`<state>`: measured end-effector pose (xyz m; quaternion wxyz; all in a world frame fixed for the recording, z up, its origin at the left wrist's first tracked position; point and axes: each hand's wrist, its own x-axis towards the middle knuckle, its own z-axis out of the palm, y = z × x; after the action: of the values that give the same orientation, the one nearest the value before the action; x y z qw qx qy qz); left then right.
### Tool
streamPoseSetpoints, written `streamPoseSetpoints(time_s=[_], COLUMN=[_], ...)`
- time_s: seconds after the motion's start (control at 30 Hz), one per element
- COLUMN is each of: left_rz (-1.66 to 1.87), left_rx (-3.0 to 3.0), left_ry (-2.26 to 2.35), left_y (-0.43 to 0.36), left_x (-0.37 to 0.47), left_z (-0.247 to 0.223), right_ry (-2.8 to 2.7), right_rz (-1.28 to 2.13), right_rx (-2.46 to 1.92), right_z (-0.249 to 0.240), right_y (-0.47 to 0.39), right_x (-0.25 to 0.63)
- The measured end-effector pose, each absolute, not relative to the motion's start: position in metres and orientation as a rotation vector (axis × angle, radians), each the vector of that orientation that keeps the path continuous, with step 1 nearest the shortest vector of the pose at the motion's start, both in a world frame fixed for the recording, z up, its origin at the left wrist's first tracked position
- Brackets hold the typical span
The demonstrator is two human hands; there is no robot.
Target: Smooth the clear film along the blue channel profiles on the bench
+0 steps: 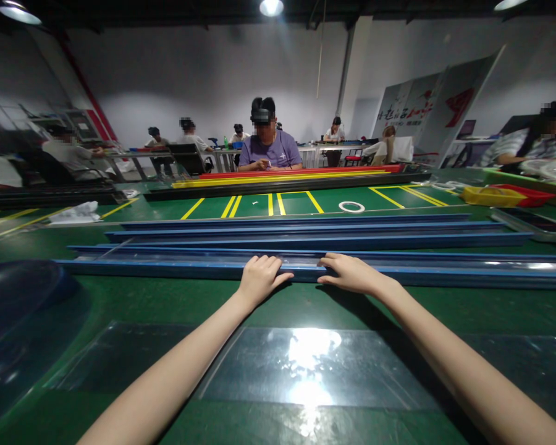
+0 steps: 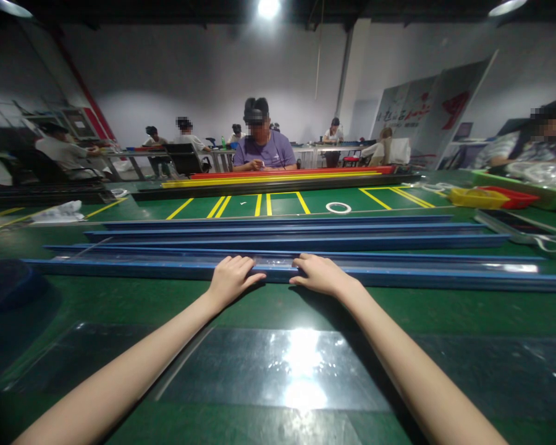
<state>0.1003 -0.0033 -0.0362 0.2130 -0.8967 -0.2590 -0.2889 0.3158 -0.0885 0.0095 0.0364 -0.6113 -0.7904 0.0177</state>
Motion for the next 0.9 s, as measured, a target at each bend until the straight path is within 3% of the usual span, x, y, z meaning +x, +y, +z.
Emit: streamPoseSetpoints(time_s=[0.9], left_rz=[-0.736], left_rx=[-2.536], left_ry=[-0.799], left_y=[-0.004], left_x=[0.1008], left_z=[-0.0334], right_ry=[-2.413], right_rz=[0.036], right_rx=[-1.866], right_z=[0.0021], right_y=[-0.0868], right_x=[0.3161])
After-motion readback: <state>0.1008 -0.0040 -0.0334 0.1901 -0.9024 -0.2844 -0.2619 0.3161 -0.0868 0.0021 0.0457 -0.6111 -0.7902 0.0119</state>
